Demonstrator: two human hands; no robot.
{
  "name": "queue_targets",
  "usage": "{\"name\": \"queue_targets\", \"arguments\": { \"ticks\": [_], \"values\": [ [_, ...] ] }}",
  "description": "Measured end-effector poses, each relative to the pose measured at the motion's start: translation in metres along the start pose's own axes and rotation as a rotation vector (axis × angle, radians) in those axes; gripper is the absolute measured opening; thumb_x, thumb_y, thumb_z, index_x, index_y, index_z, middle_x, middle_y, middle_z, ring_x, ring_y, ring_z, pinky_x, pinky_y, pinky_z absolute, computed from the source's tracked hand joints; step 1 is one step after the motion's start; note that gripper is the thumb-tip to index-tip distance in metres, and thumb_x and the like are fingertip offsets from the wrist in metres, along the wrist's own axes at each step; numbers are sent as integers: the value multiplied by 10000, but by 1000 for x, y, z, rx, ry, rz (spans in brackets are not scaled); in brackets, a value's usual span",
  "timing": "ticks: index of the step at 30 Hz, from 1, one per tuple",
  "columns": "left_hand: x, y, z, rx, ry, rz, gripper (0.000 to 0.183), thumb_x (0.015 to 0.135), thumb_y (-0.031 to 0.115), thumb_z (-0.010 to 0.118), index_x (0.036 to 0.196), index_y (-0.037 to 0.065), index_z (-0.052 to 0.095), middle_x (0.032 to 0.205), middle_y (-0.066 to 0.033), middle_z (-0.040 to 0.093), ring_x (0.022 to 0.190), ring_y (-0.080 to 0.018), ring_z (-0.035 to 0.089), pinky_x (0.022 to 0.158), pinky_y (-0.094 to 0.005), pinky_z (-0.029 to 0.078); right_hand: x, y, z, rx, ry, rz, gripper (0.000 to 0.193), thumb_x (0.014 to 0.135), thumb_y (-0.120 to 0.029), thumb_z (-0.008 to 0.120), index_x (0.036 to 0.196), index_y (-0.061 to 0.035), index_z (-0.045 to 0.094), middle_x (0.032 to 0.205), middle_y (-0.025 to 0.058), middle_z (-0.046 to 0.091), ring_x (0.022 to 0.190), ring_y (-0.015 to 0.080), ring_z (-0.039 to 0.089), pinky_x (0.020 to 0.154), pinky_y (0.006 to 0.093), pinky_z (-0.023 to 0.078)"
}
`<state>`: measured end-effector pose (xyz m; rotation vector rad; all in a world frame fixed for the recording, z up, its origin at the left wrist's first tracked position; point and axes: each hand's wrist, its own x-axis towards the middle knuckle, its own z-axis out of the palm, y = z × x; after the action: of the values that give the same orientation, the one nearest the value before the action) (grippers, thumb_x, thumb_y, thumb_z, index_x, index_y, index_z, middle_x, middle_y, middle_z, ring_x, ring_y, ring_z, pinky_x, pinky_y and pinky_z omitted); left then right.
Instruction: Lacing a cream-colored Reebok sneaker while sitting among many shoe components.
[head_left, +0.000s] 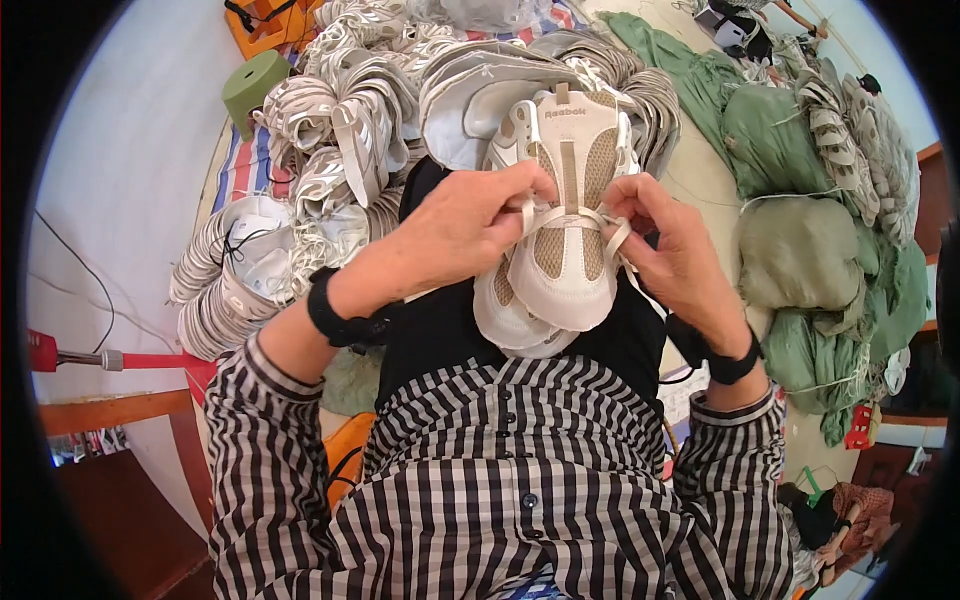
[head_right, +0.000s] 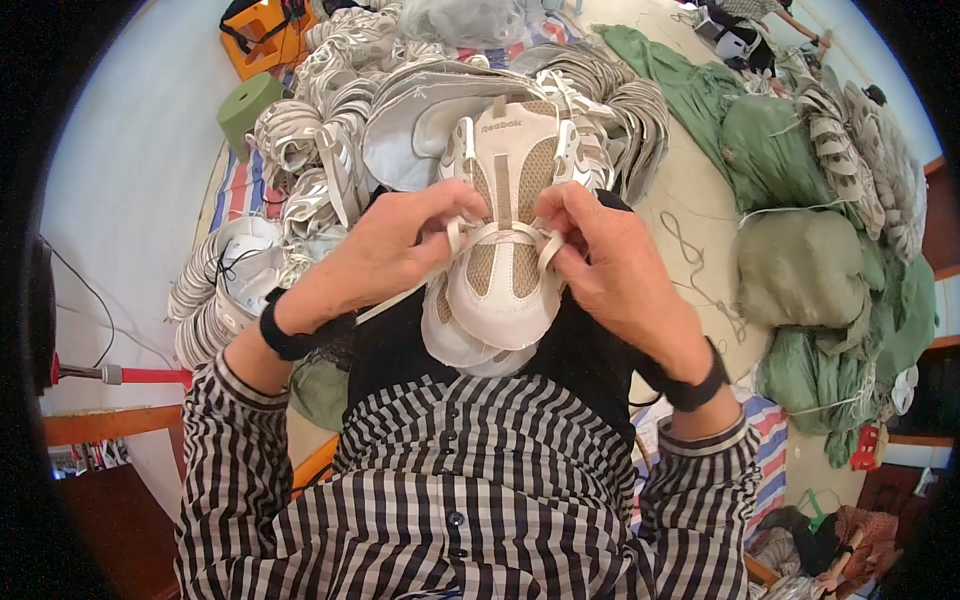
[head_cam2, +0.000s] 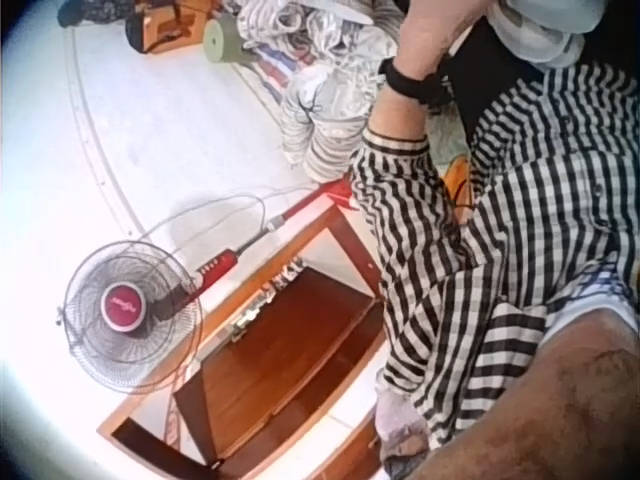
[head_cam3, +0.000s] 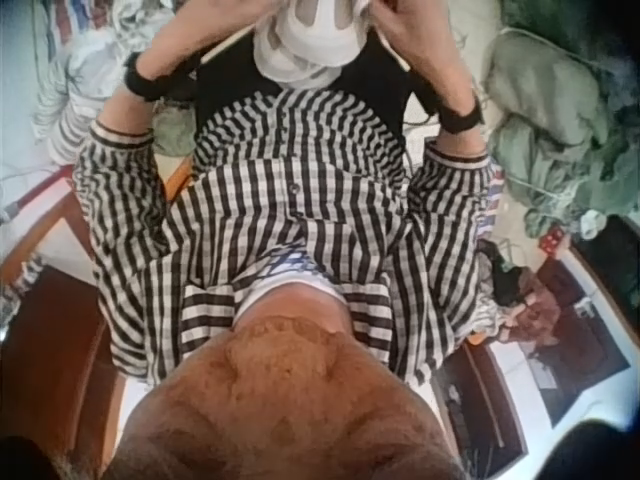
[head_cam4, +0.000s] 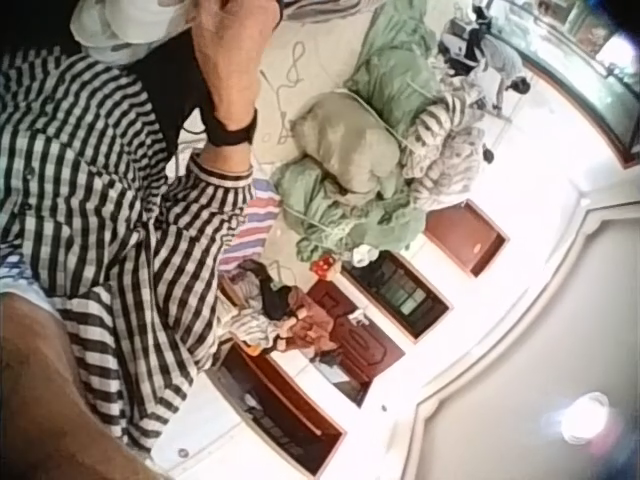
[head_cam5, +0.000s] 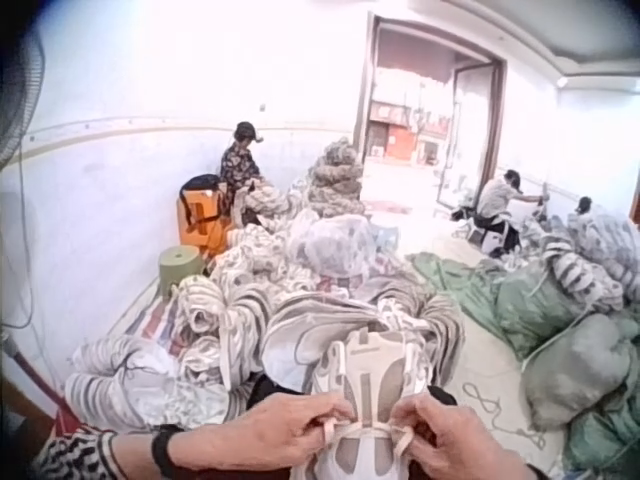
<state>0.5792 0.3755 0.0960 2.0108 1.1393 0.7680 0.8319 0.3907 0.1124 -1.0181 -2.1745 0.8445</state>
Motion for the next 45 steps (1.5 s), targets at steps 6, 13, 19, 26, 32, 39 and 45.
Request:
{"name": "queue_targets", "arguments": {
  "ticks": [6,13,19,26,32,39,45],
  "values": [
    [18,-6,-30,457,251,489,261,811,-5,625,1067,45,616,993,-124,617,995,-332,593,869,-406,481,20,-5,-38,-300,121,-230,265,844,40,633,1101,-21,604,872,101,647,806,246,612,733,330,495],
    [49,3,-30,711,53,676,194,735,82,690,893,37,587,972,-92,583,1027,-286,551,965,-409,423,49,-13,-19,-770,-101,-619,106,725,-68,649,809,-62,585,875,69,574,941,243,577,909,387,433],
    [53,9,-15,721,-43,718,135,750,135,684,836,56,617,859,-70,586,900,-248,562,898,-379,441,50,-16,-33,-743,-373,-585,74,730,-92,670,770,-55,619,801,86,605,900,269,608,871,395,461],
    [42,22,-21,583,-326,544,139,736,165,700,804,49,666,829,-78,600,878,-259,573,857,-376,431,58,-26,-39,-564,-633,-466,120,716,-120,724,733,-35,641,799,113,644,881,309,635,806,417,488],
    [42,32,-27,591,-524,458,236,700,141,749,914,51,704,892,-81,603,926,-267,570,896,-394,409,54,-31,-38,-593,-745,-353,144,705,-113,753,739,-27,643,790,105,626,896,311,622,783,425,491],
    [37,26,-19,570,-433,499,268,657,112,801,894,59,688,902,-66,605,958,-271,573,883,-411,427,42,-25,-32,-596,-635,-465,282,651,-118,819,843,-42,628,833,91,618,921,296,604,788,425,490],
    [31,23,-10,574,-228,633,168,657,119,757,736,-6,676,821,-127,659,872,-304,618,835,-393,470,31,-22,-29,-636,-538,-499,306,655,-129,824,842,-40,599,835,85,597,907,298,594,780,409,489]
  ]
}}
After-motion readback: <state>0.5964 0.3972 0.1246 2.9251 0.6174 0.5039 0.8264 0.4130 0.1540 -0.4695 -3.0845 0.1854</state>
